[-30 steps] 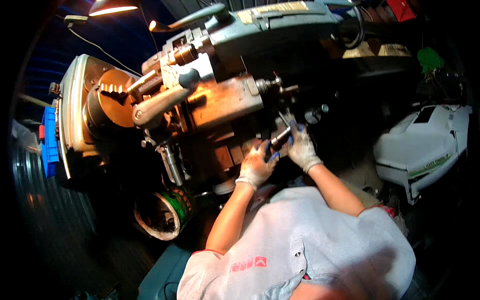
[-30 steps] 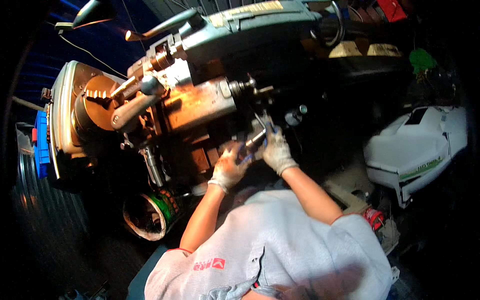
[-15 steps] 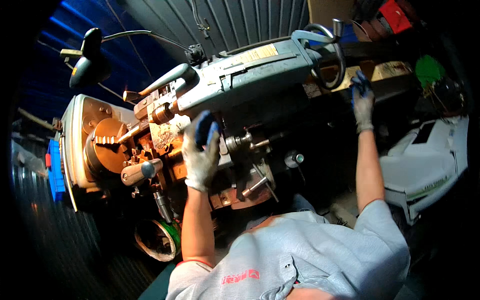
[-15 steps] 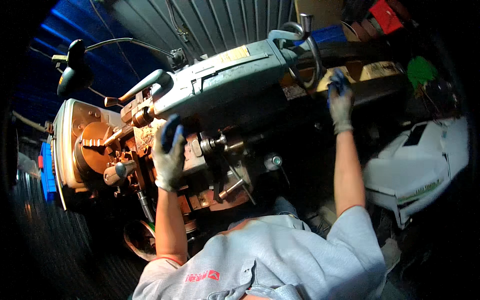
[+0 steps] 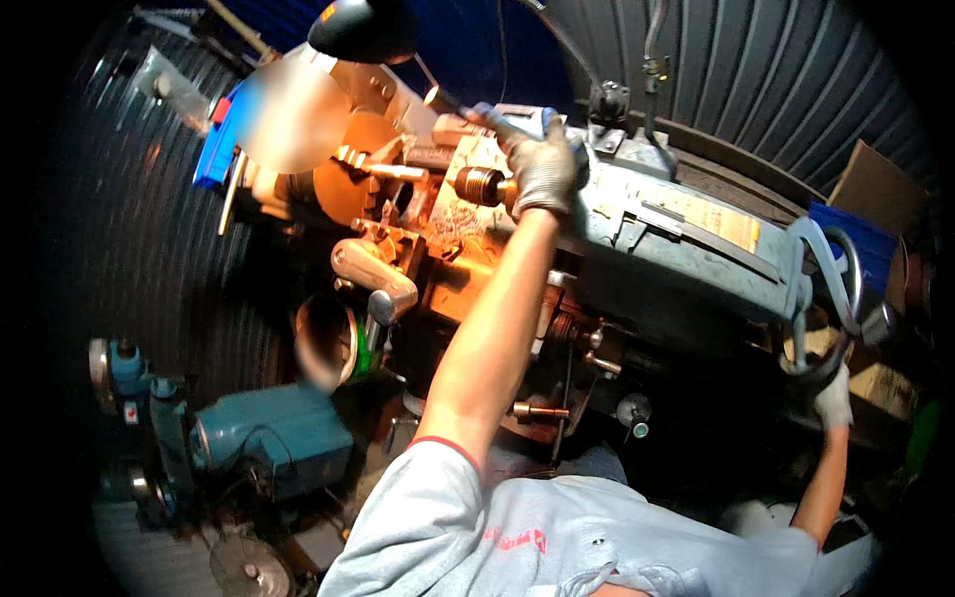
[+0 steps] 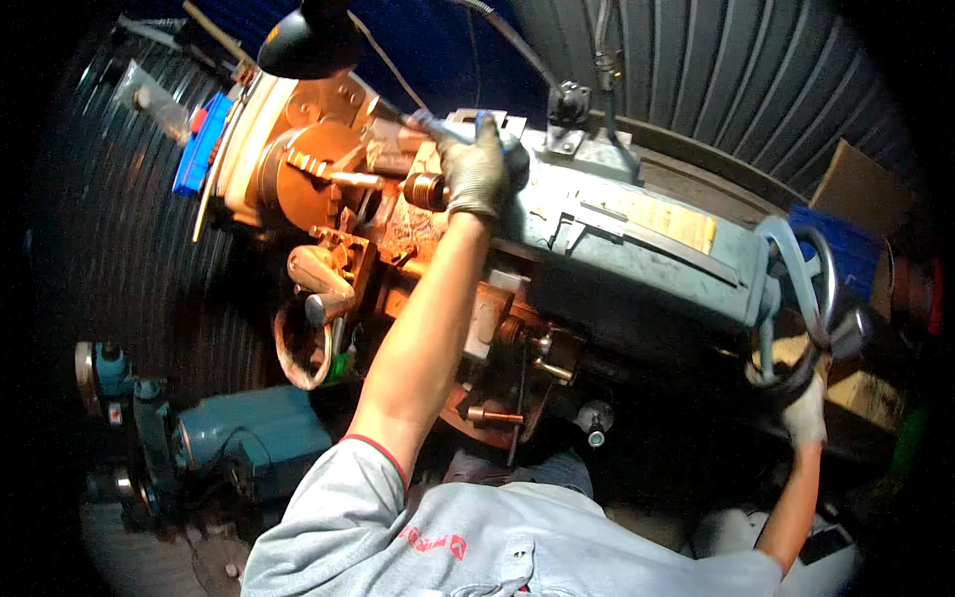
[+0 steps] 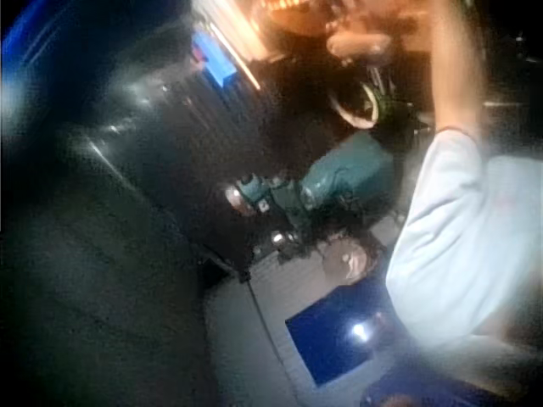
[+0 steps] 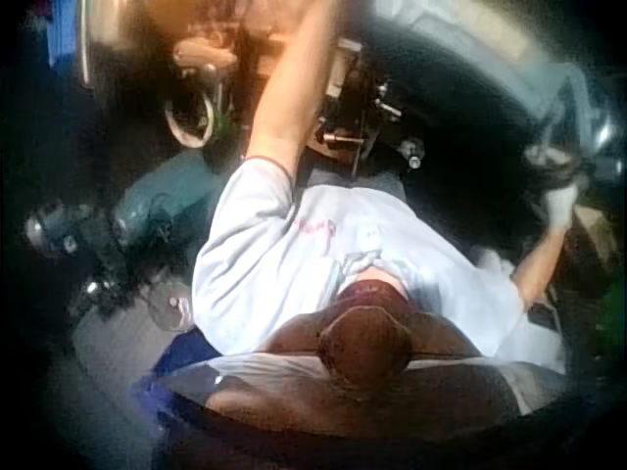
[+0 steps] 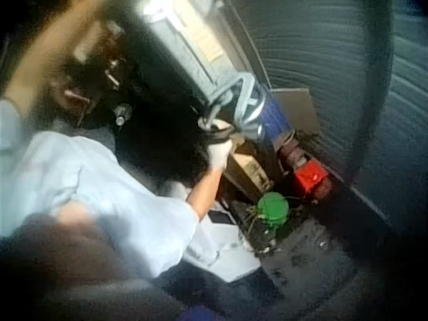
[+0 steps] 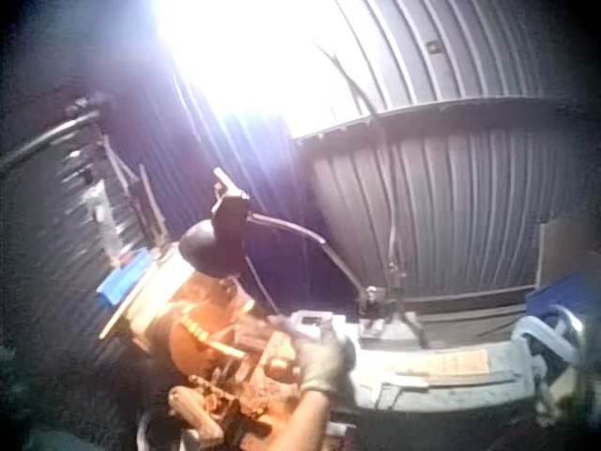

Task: The person operates a metal lathe, adjusting the tool post and carriage while the chuck rotates a cylindrical workpiece. They select a cutting tool from a blue tray, install it in the tool holder, and tighten it with a wrench. The person then engages the lathe and moves the carriage to perform a cutting pass on the workpiece.

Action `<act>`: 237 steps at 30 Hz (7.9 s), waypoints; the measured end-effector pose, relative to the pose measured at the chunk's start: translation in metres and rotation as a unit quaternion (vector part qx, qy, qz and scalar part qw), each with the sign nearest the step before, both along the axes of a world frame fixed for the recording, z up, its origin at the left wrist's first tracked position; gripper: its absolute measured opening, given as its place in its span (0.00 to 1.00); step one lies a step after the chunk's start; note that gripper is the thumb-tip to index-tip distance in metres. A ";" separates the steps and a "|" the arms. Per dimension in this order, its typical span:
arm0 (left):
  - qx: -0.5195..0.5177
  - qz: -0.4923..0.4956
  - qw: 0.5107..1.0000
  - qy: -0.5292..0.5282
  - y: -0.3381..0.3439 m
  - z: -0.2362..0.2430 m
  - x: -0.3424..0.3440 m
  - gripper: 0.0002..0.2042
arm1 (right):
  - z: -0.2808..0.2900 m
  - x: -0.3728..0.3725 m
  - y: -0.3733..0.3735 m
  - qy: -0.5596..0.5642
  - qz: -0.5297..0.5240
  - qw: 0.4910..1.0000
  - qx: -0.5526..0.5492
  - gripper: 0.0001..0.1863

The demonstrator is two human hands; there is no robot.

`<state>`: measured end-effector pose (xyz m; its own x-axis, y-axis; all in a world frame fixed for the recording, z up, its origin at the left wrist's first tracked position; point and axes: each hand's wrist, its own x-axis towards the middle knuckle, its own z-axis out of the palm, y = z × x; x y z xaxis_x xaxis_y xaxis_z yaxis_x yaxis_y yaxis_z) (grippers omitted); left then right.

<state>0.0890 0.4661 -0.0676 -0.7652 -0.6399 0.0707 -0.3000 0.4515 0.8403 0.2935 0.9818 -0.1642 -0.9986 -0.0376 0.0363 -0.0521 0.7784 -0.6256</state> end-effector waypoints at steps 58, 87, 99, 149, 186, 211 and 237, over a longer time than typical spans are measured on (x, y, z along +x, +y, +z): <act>-0.003 -0.138 0.987 0.079 0.009 -0.004 -0.018 0.40 | -0.086 -0.068 0.030 0.141 -0.238 0.938 -0.207 0.15; 0.023 -0.129 0.990 0.060 0.002 -0.004 -0.008 0.38 | -0.026 -0.010 -0.007 -0.006 -0.004 0.998 -0.065 0.24; 0.026 -0.144 0.989 0.018 0.001 -0.002 -0.013 0.39 | -0.026 -0.010 -0.012 0.020 -0.035 0.998 -0.043 0.26; -0.020 -0.135 0.988 0.075 0.008 -0.005 -0.015 0.36 | -0.115 0.029 -0.053 0.198 -0.091 0.944 -0.249 0.26; -0.107 -0.187 0.976 0.002 0.007 0.021 -0.055 0.39 | -0.009 0.000 -0.075 0.170 -0.241 0.837 -0.461 0.20; -0.029 -0.410 0.911 0.023 0.123 0.041 0.016 0.34 | 0.034 -0.054 -0.079 0.106 -0.292 0.946 -0.089 0.19; 0.316 -0.221 0.862 -0.329 -0.468 -0.301 0.467 0.17 | 0.044 0.052 -0.078 0.150 -0.389 0.898 0.140 0.28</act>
<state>0.5564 -0.0022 -0.3689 -0.6857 -0.0270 -0.7274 -0.7215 0.1574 0.6742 0.3455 0.9034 -0.1207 -0.6731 0.6183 0.4059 0.4423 0.7763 -0.4491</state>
